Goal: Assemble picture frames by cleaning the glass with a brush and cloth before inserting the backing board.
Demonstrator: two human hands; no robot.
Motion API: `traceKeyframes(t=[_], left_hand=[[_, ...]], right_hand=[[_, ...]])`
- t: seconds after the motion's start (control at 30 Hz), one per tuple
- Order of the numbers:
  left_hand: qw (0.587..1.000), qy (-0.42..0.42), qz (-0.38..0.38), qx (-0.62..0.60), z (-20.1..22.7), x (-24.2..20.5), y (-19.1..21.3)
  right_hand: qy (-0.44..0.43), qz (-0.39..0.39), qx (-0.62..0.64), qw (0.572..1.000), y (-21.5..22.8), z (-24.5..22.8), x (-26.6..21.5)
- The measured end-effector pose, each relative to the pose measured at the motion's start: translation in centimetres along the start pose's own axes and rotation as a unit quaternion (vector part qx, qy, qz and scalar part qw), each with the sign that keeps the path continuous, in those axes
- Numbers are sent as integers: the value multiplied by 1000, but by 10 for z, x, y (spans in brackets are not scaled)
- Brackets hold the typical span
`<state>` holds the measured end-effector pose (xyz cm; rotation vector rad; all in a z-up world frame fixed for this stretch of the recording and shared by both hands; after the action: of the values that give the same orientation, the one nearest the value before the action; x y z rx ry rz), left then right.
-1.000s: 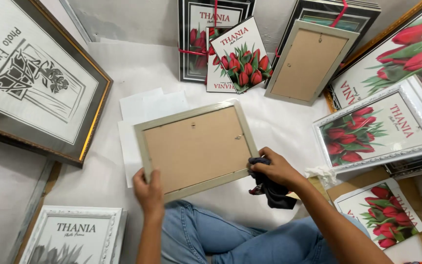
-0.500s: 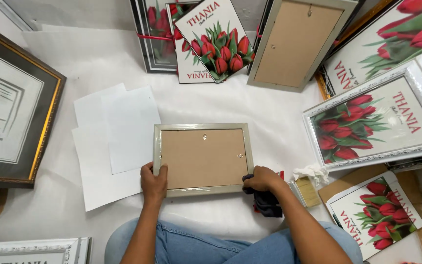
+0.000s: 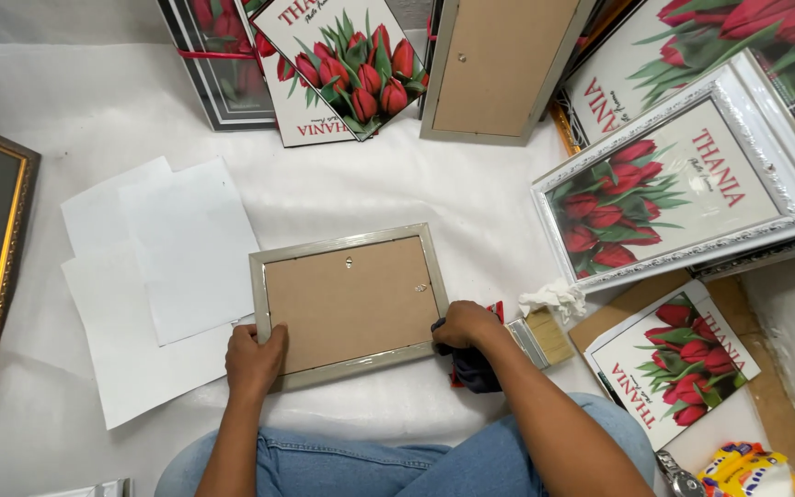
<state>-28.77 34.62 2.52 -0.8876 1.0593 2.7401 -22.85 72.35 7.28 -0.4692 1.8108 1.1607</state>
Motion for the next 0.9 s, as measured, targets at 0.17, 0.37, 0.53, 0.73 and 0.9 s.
traceKeyframes(t=[0.17, 0.37, 0.53, 0.73, 0.9], left_hand=[[1000, -4, -11, -21, 5, -7, 6], [999, -18, -26, -29, 18, -24, 13], [996, -51, -41, -52, 23, -36, 20], [997, -76, -30, -19, 20, -36, 19], [997, -76, -31, -2, 4, -24, 16]], right_hand=[[-34, 62, 65, 995, 44, 8, -30], [2, 336, 256, 906, 89, 34, -66], [29, 341, 203, 917, 75, 31, -89], [2, 96, -154, 983, -37, 55, 14], [-55, 94, -281, 954, -43, 47, 1]])
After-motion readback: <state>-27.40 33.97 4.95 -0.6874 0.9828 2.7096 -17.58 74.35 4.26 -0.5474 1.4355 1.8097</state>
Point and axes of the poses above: each hand's wrist, its own x-axis towards the middle knuckle, its own y-axis out of the back of the hand, z = x × y, the point moved 2 cm from there along x, towards the middle knuckle, and after that the axes turned 8 degrees about -z, right-handed, at the moved point
